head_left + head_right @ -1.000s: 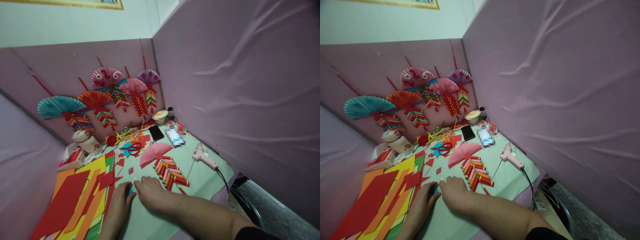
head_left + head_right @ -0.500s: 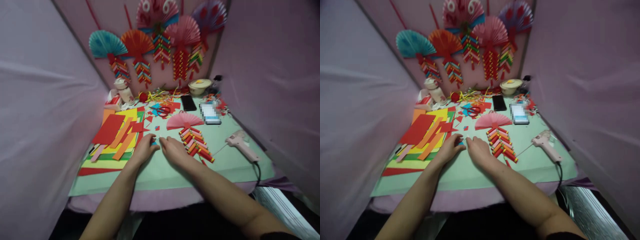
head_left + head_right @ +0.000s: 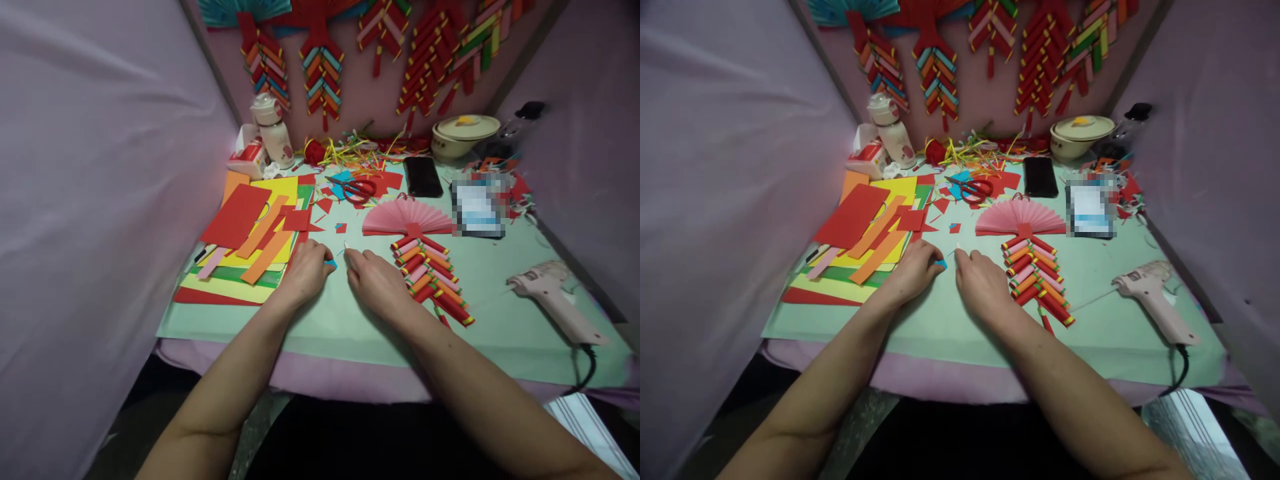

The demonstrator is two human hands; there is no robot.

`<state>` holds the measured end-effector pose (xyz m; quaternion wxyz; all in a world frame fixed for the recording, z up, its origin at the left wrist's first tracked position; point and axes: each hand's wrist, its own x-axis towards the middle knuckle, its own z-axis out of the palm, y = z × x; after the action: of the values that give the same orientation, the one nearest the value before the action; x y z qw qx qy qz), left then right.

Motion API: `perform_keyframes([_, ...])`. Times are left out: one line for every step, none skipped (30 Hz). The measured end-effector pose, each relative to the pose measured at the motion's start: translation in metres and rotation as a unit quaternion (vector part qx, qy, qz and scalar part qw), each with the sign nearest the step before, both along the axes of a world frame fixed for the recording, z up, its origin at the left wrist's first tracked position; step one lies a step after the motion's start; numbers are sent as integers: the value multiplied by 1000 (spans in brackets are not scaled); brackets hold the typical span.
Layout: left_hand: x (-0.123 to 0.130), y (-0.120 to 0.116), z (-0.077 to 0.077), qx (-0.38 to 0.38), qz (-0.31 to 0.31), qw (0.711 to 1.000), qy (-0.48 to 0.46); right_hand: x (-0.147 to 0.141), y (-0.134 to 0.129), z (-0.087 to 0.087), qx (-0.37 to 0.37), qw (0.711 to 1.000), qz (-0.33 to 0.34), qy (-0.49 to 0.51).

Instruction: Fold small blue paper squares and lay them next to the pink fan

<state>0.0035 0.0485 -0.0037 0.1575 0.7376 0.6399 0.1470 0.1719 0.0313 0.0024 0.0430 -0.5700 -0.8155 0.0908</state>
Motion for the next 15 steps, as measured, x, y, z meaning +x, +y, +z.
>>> perform_keyframes([0,0,0,2,0,1000,-2,0,0,1,-3,1000,-1,-2])
perform_keyframes([0,0,-1,3,-3,1000,-6,0,0,1,-6,1000,-2,-3])
perform_keyframes([0,0,-1,3,-9,1000,-15,0,0,2,-9,1000,-2,-2])
perform_keyframes([0,-1,0,1,-17,999,-28,0,0,2,-12,1000,-2,-1])
perform_keyframes([0,-1,0,-3,-24,999,-44,0,0,2,-15,1000,-2,1])
perform_keyframes([-1,-2,1,-8,-31,998,-60,0,0,1,-17,1000,-3,4])
perform_keyframes([-1,-2,1,-13,-35,996,-80,0,1,1,-18,1000,-3,8])
perform_keyframes([-1,-1,2,-12,-33,994,-105,0,1,0,-18,1000,-5,15])
perform_keyframes([-2,-1,3,-4,-22,990,-138,0,1,0,-17,1000,-8,22])
perform_keyframes([-2,0,5,10,-5,984,-179,0,0,0,-17,999,-11,31])
perform_keyframes([-2,2,6,29,17,973,-229,0,0,1,-15,999,-15,40])
perform_keyframes([-2,4,7,44,41,957,-285,0,-1,2,-14,999,-19,49])
perform_keyframes([-3,5,8,51,63,936,-342,0,-2,3,-11,998,-22,58])
perform_keyframes([-3,7,9,49,83,913,-397,0,-4,5,-10,998,-22,64])
perform_keyframes([-3,8,10,41,98,889,-446,-1,-5,7,-10,997,-21,68])
